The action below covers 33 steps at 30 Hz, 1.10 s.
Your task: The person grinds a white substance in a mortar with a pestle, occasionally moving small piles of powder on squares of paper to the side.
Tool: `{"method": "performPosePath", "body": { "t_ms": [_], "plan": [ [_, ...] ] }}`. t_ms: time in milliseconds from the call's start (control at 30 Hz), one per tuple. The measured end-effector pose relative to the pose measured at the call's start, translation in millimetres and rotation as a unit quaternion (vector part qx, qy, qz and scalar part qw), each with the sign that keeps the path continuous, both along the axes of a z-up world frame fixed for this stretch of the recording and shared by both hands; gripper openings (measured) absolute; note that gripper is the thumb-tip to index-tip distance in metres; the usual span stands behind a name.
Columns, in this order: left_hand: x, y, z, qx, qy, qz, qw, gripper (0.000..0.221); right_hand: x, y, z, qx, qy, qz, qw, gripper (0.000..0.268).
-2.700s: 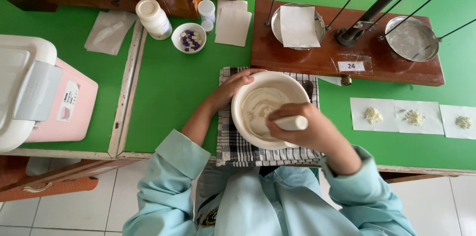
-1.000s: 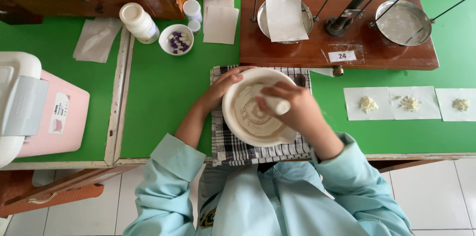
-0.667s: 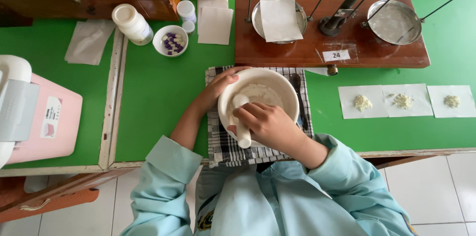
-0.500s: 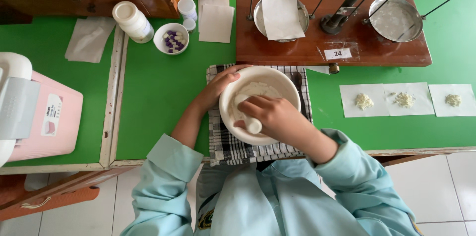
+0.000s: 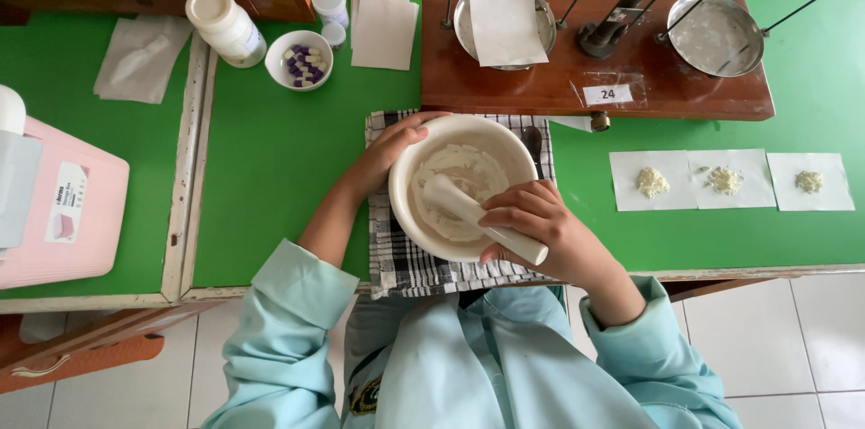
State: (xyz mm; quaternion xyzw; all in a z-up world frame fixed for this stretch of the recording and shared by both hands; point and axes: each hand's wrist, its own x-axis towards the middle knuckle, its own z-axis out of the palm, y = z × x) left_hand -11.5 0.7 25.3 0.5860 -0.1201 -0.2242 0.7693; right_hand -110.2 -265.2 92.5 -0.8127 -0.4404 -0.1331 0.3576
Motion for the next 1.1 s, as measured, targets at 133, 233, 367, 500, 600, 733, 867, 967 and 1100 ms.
{"method": "performPosePath", "body": {
  "t_ms": [133,233,367,500,600,733,867,967,1100],
  "plan": [
    [-1,0,2,0.000,-0.006,0.001,1.000,0.057,-2,0,-11,0.015,-0.029,-0.016,0.999,0.041],
    [2,0,-4,-0.006,-0.003,-0.003,1.000,0.057,-4,-2,-21,0.034,-0.036,-0.030,0.998,0.040],
    [4,1,-9,0.000,0.004,-0.005,1.000,0.057,-4,-3,-26,0.058,-0.039,-0.039,0.997,0.039],
    [2,0,-5,0.006,0.015,-0.003,1.000,0.057,-4,-3,-33,0.076,-0.044,-0.041,0.995,0.037],
    [1,-1,-3,0.004,0.018,-0.003,1.000,0.058,-6,-4,-39,0.074,-0.049,-0.060,0.994,0.036],
    [2,-1,-5,0.007,0.017,-0.004,1.000,0.058,-7,-5,-47,0.080,-0.046,-0.069,0.993,0.036],
    [0,-3,-3,0.006,0.023,0.008,1.000,0.057,-7,-4,-49,0.093,-0.052,-0.069,0.992,0.033],
    [3,-1,-9,0.006,0.023,0.009,1.000,0.057,-5,-3,-48,0.094,-0.059,-0.067,0.992,0.032],
    [3,0,-11,0.007,0.026,0.008,1.000,0.057,-5,-4,-50,0.095,-0.059,-0.064,0.992,0.031]
  ]
}}
